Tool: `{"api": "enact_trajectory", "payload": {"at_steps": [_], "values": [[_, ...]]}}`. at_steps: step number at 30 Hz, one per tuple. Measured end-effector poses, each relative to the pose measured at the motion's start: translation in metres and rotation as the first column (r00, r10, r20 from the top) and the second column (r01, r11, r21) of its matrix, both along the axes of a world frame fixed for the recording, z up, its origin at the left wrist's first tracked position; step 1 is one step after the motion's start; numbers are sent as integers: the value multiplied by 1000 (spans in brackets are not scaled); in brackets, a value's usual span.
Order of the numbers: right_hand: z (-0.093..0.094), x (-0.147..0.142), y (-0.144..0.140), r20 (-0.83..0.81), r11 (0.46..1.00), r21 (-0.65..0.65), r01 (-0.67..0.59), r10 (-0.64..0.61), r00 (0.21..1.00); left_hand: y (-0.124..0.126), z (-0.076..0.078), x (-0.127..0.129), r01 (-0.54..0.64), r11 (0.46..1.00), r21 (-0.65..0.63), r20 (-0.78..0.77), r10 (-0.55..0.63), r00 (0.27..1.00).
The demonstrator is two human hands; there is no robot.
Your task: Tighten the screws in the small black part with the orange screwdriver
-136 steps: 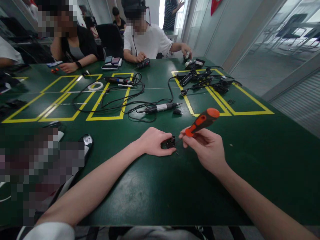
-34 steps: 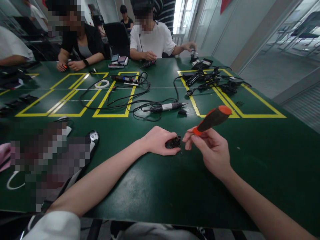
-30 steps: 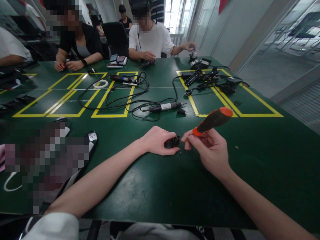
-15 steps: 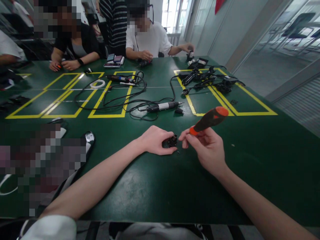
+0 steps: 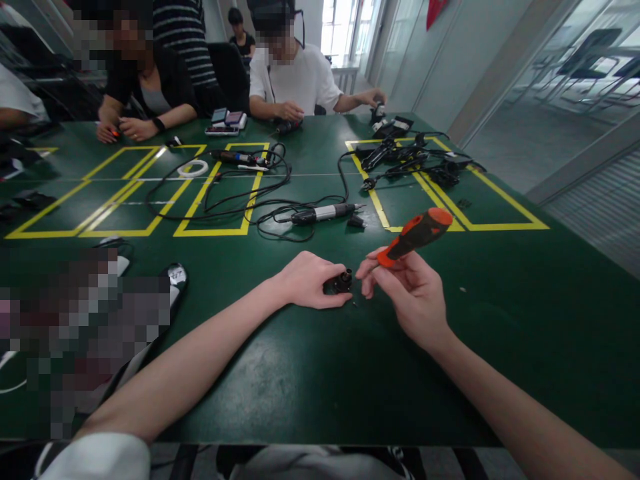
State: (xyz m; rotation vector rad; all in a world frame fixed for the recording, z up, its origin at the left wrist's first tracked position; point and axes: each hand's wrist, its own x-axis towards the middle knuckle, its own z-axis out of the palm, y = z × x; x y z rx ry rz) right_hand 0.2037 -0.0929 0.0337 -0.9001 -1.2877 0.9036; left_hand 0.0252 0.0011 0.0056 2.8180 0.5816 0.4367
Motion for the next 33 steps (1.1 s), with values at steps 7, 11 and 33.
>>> {"api": "enact_trajectory", "payload": {"at_steps": [7, 11, 33], "values": [[1, 2, -1, 51, 998, -11, 57, -56, 997, 0, 1, 0, 7, 1000, -29, -22, -7, 1000], [3, 2, 0, 61, 999, -12, 37, -36, 997, 0, 1, 0, 10, 1000, -21, -34, -11, 999], [4, -1, -2, 48, 1000, -12, 21, -21, 999, -1, 2, 0, 2, 1000, -30, -19, -3, 1000]]}}
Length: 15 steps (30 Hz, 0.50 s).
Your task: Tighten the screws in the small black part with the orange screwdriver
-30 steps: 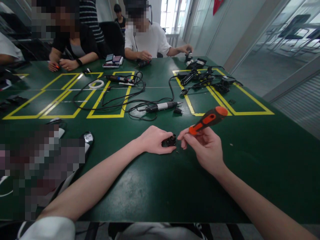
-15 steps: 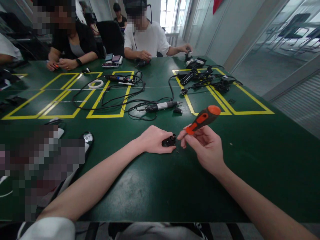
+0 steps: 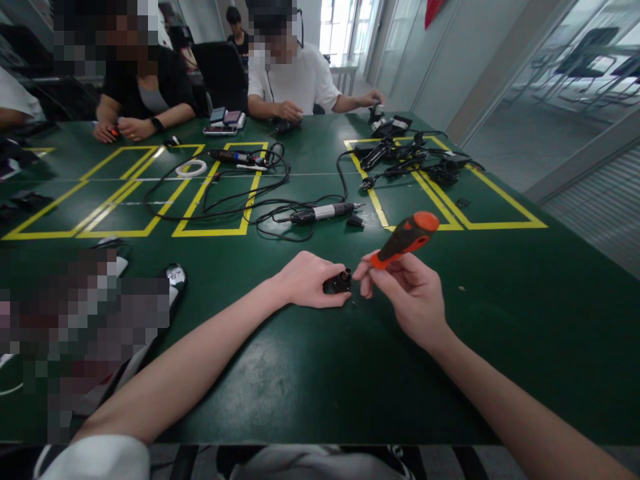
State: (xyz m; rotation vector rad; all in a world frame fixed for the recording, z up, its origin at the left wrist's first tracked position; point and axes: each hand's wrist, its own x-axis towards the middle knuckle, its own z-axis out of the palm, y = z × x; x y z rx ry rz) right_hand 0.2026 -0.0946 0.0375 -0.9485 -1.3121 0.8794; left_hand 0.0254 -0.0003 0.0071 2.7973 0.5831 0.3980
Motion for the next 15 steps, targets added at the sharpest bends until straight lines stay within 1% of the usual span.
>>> {"api": "enact_trajectory", "payload": {"at_steps": [3, 7, 15], "values": [[-1, 0, 0, 11, 999, -8, 32, -32, 999, 0, -1, 0, -9, 1000, 6, 6, 9, 1000], [-2, 3, 0, 31, 999, -4, 37, -37, 999, 1, -1, 0, -11, 1000, 11, 7, 11, 1000], [-3, 3, 2, -28, 1000, 13, -26, 26, 999, 2, -4, 0, -12, 999, 42, 13, 11, 1000]]}}
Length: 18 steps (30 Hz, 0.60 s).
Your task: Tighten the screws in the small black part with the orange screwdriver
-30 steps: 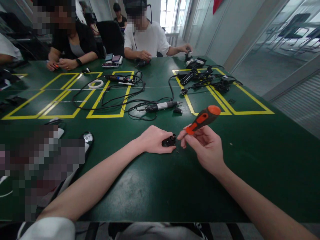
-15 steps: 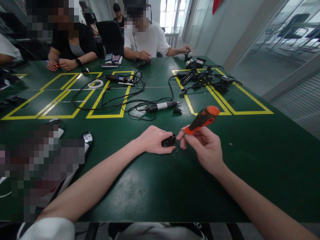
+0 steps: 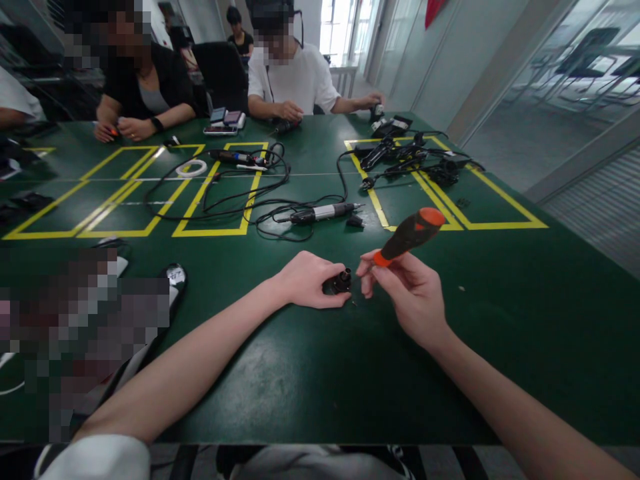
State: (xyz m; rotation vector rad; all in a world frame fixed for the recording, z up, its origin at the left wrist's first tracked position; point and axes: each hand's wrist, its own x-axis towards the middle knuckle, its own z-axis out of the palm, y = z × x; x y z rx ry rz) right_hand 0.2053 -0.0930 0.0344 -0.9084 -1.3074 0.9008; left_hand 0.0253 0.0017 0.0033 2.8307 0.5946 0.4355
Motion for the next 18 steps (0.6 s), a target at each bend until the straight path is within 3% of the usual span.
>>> {"api": "enact_trajectory", "payload": {"at_steps": [7, 18], "values": [[0, 0, -1, 32, 997, -26, 76, -75, 997, 0, 1, 0, 0, 1000, -17, 16, 0, 1000], [1, 0, 0, 53, 998, -14, 53, -53, 997, -1, 3, -1, -7, 1000, -30, 26, 7, 1000]]}}
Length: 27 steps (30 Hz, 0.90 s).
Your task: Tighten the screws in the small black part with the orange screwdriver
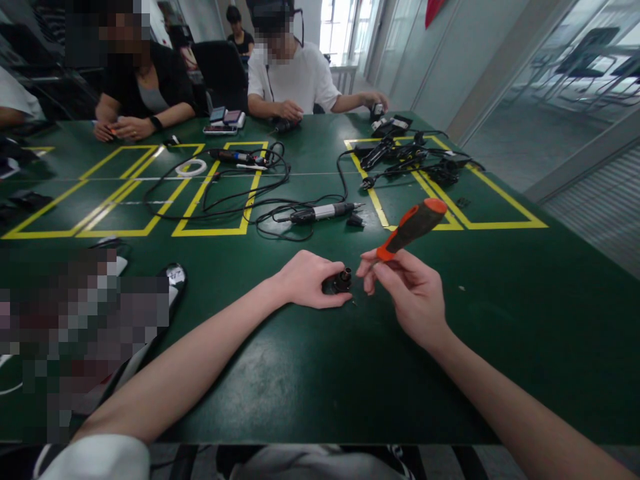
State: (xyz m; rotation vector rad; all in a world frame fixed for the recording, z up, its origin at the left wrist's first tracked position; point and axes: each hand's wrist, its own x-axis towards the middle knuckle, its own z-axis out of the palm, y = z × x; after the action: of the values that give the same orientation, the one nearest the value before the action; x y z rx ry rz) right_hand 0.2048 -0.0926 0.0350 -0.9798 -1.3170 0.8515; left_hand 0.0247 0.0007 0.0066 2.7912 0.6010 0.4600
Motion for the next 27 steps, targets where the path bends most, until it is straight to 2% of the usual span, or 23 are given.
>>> {"api": "enact_trajectory", "payload": {"at_steps": [4, 8, 15, 22, 27], "values": [[-2, -1, 0, -53, 1000, 12, 12, -12, 999, 0, 0, 0, 4, 1000, -1, -1, -4, 1000], [0, 1, 0, 0, 1000, -9, 29, -29, 1000, 0, 0, 0, -5, 1000, 6, -18, 5, 1000], [3, -1, -2, -21, 998, -10, -55, 55, 998, -2, 1, -1, 5, 1000, -1, -10, -5, 1000], [1, -1, -3, -15, 1000, 5, -3, 3, 1000, -2, 2, 0, -1, 1000, -26, -7, 1, 1000], [2, 1, -1, 0, 1000, 0, -27, 27, 1000, -1, 0, 0, 7, 1000, -28, 10, -7, 1000]]}}
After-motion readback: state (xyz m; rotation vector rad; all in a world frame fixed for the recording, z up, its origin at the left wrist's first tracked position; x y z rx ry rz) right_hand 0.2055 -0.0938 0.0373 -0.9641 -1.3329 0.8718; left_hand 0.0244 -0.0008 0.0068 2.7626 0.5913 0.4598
